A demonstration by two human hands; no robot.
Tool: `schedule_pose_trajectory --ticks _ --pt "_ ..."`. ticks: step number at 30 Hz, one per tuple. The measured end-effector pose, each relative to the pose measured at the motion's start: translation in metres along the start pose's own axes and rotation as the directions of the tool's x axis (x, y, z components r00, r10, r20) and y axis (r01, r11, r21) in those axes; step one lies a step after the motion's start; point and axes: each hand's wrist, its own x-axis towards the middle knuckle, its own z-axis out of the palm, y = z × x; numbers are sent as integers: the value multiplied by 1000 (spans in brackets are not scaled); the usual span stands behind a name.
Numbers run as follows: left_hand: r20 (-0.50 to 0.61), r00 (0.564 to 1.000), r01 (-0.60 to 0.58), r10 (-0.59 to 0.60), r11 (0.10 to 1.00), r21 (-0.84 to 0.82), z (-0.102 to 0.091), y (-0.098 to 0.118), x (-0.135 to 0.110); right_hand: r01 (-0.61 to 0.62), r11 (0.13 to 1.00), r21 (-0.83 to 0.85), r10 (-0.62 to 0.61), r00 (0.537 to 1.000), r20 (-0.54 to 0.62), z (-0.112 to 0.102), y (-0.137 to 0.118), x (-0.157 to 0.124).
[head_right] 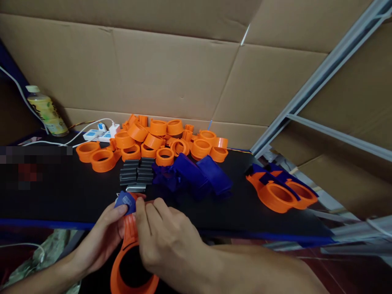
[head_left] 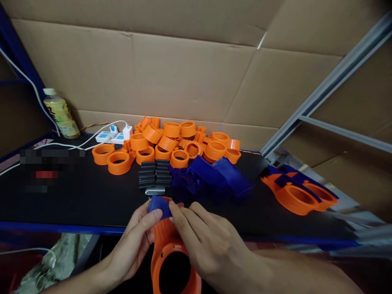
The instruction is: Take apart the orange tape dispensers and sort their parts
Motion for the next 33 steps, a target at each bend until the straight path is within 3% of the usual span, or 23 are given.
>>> schedule_pose_trajectory --ticks 6,10,14,15,18,20,25,33 --pt "61 998 -24 25 1000 -18 -3 -4 -9 -158 987 26 158 987 7 8 18 -16" --pt "140 988 -56 66 996 -74 2 5 -12 -306 937 171 310 951 3 -7 39 -29" --pt "212 974 -74 81 996 -42 4 12 -3 -548 833 75 552 831 -62 -19 107 -40" --pt "216 972 -88 92 996 -26 3 12 -1 -601 798 33 602 798 -28 -16 129 -43" --pt "210 973 -98 100 995 -23 1 9 3 -668 744 -24 668 740 77 7 184 -51" --pt "202 977 -57 66 997 -52 0 7 4 -663 746 -65 665 735 132 26 200 -56" --pt "166 986 50 -29 991 -122 2 8 6 -610 762 -216 642 755 134 54 186 -62" --pt "120 986 129 -118 988 -89 1 6 11 -590 735 -333 642 764 62 46 173 -62"
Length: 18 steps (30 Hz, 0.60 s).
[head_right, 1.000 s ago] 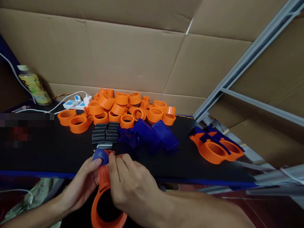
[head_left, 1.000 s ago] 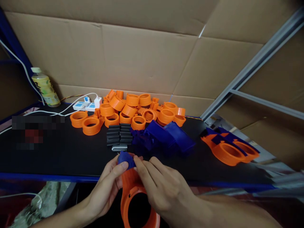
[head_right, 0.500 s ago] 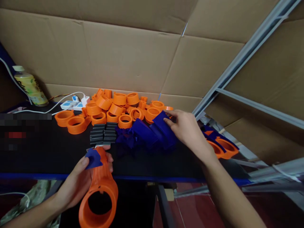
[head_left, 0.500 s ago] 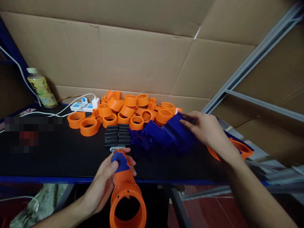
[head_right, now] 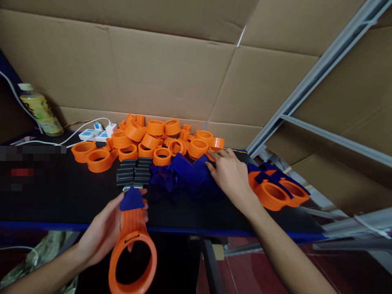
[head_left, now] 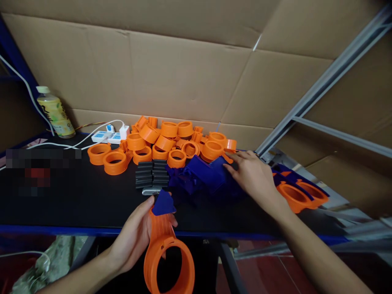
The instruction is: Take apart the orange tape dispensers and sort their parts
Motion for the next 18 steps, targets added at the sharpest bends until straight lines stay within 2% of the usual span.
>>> schedule_pose_trajectory --ticks 2,4,5,7,9,10,13,18 --pt "-25 1000 5 -5 1000 7 -1 -1 0 2 998 68 5 995 -96 -14 -5 -4" --pt "-46 999 -22 23 999 31 -1 -3 -1 76 973 219 -26 974 -225 -34 -19 -14" --pt "-45 998 -39 42 998 53 -1 -4 -1 162 939 305 -75 958 -278 -45 -30 -21" --pt "-18 998 -57 59 993 102 1 -6 -3 382 816 434 -247 909 -335 -68 -56 -36" --pt "-4 998 -55 56 991 126 3 -8 -5 543 706 454 -436 839 -325 -83 -86 -52" --pt "-16 998 -50 53 991 125 4 -9 -5 587 682 436 -485 809 -332 -86 -99 -58" --pt "-76 996 -47 57 991 127 4 -10 -6 646 690 327 -521 757 -394 -83 -127 -66" --pt "-93 992 -66 84 980 188 5 -11 -6 662 719 213 -534 721 -441 -64 -141 -63"
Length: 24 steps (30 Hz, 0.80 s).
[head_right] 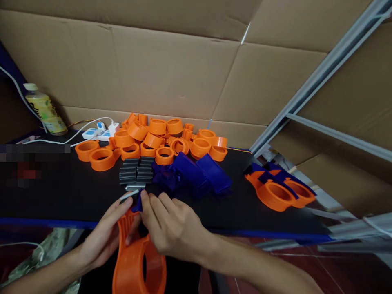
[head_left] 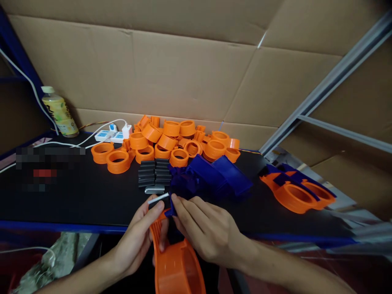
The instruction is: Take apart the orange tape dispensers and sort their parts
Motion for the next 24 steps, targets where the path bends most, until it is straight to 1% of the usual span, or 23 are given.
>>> schedule_pose_trajectory --ticks 3,5,6,8,9,10,11,13,14,16,19,21,24 --pt "-13 999 32 -32 999 17 2 2 -3 -10 1000 21 10 1000 -23 3 1 0" --pt "-50 999 11 -10 1000 15 3 6 -6 -50 998 -30 48 998 -48 0 8 1" --pt "-80 997 3 -2 1000 16 3 9 -8 -112 990 -88 105 991 -84 -3 14 2" --pt "-132 991 23 -18 999 38 4 15 -12 -294 930 -219 266 952 -151 -7 29 5" --pt "-139 990 41 -32 997 59 5 18 -13 -352 898 -264 327 935 -134 -8 37 8" --pt "-128 991 51 -40 995 81 6 21 -13 -366 885 -289 363 930 -66 -7 44 12" --pt "-109 994 44 -33 994 102 6 23 -12 -340 894 -291 367 929 43 -5 50 16" --pt "-68 998 14 -5 990 137 7 25 -9 -264 930 -256 330 907 263 4 58 23" --pt "-57 998 5 3 988 154 6 25 -7 -247 938 -244 320 888 330 10 61 27" --pt "-44 999 22 -13 978 205 3 24 -2 -242 938 -249 324 867 378 23 65 31" --pt "-19 999 52 -49 952 301 -4 22 3 -200 955 -219 276 867 414 38 70 32" --pt "4 999 46 -50 936 348 -6 22 6 -190 966 -174 249 859 447 41 72 31" --pt "5 1000 9 -11 927 374 -7 22 7 -235 968 -92 250 843 477 32 71 31"
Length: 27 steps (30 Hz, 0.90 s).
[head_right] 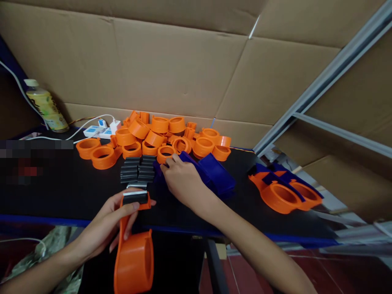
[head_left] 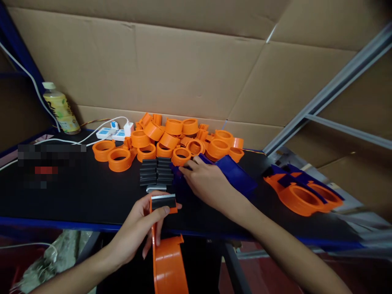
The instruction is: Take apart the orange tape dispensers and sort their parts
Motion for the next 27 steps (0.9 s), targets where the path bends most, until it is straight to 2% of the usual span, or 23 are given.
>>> schedule_pose_trajectory --ticks 3,7,9,12,14,19,21,24,27 --pt "-12 1000 -15 15 999 32 0 0 0 28 978 209 -21 999 -38 -18 -7 -7" --pt "7 1000 -17 16 995 99 -1 -3 1 162 810 563 -160 986 -54 -38 -19 -15" --pt "10 1000 -13 12 993 117 0 -6 0 176 725 666 -195 980 -47 -40 -20 -14" --pt "36 999 -8 4 993 121 1 -8 -1 114 644 756 -143 989 -27 -33 -16 -5" --pt "63 998 -18 10 993 114 1 -9 -2 90 654 751 -104 994 -28 -20 -14 4" --pt "84 995 -52 45 996 72 -2 -9 -3 135 842 523 -122 991 -59 20 -30 22" --pt "84 996 -50 43 995 84 -2 -8 -3 151 881 448 -140 988 -56 30 -37 23" --pt "70 997 -27 19 993 114 -3 -7 -3 170 881 442 -165 985 -50 32 -40 20" --pt "55 998 -6 -1 994 114 -2 -5 -4 155 861 485 -148 988 -53 24 -35 17"
